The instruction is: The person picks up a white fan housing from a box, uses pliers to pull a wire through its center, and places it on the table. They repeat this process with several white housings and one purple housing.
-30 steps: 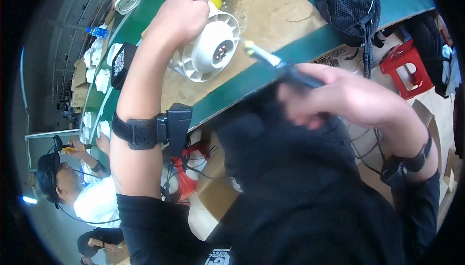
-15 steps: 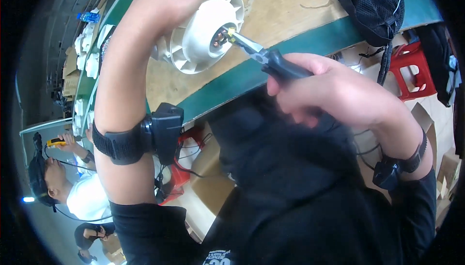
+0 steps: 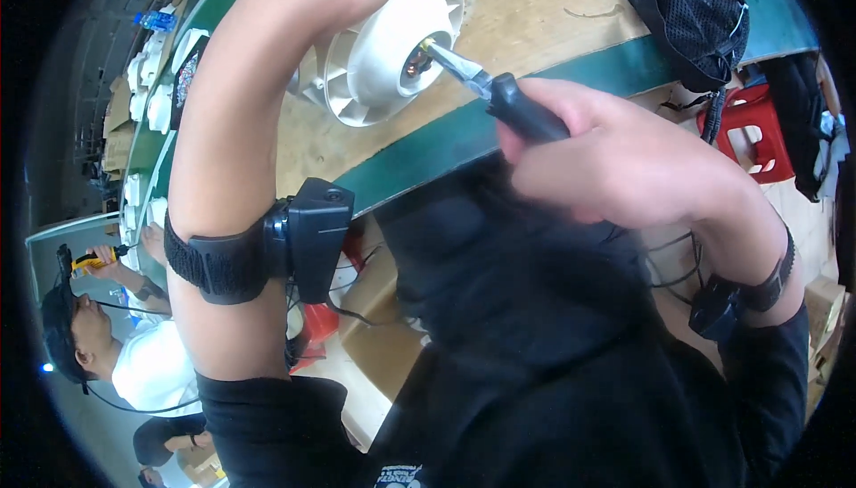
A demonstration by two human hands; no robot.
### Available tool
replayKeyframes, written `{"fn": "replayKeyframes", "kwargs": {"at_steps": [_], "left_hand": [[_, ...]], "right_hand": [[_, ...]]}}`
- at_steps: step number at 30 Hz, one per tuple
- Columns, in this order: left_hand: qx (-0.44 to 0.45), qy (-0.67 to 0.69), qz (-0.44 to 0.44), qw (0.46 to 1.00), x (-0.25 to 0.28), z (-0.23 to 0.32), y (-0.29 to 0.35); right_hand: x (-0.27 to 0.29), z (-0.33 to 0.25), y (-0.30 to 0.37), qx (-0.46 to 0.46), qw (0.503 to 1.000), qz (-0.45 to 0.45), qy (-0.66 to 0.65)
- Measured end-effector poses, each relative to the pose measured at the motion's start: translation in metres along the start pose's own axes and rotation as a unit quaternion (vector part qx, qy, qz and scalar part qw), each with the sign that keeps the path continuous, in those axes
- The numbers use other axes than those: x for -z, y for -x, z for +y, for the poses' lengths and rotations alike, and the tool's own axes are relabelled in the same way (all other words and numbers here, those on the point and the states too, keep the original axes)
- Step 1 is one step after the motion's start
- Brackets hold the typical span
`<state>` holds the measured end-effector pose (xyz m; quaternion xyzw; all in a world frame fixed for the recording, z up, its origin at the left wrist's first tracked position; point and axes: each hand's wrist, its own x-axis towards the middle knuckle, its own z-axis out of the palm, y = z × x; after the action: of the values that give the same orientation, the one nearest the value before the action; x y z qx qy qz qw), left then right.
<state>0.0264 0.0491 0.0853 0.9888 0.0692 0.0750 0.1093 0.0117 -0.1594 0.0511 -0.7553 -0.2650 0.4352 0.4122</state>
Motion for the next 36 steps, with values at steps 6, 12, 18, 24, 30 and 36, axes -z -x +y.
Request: {"fn": "replayKeyframes", "kwargs": {"at_steps": [6, 12, 18, 24, 30, 36], "left_hand": [[0.036, -0.008, -0.003, 0.999, 0.004, 0.003, 0.001], [-0.099, -0.285, -0.081, 0.950, -0.007, -0.001, -0.028], [-0.058, -0.103, 0.009, 0.993, -0.004, -0.018, -0.001], [-0.209, -0.278, -0.084, 0.934, -0.004, -0.007, -0.014], [-0.006, -0.114, -0.021, 0.993, 0.000, 0.004, -0.003], [0.027, 0.008, -0.013, 1.000, 0.005, 0.010, 0.014]], "right_hand": [[-0.002, -0.001, -0.006, -0.013, 0.999, -0.020, 0.026], [-0.021, 0.023, 0.001, 0.256, 0.841, 0.250, 0.407], [0.016, 0.014, -0.010, -0.058, 0.954, -0.126, -0.267], [-0.013, 0.012, -0.005, 0.114, 0.951, 0.125, 0.260], [-0.011, 0.008, 0.000, 0.192, 0.906, 0.157, 0.344], [-0.004, 0.026, 0.000, -0.063, 0.936, -0.105, -0.329]]}}
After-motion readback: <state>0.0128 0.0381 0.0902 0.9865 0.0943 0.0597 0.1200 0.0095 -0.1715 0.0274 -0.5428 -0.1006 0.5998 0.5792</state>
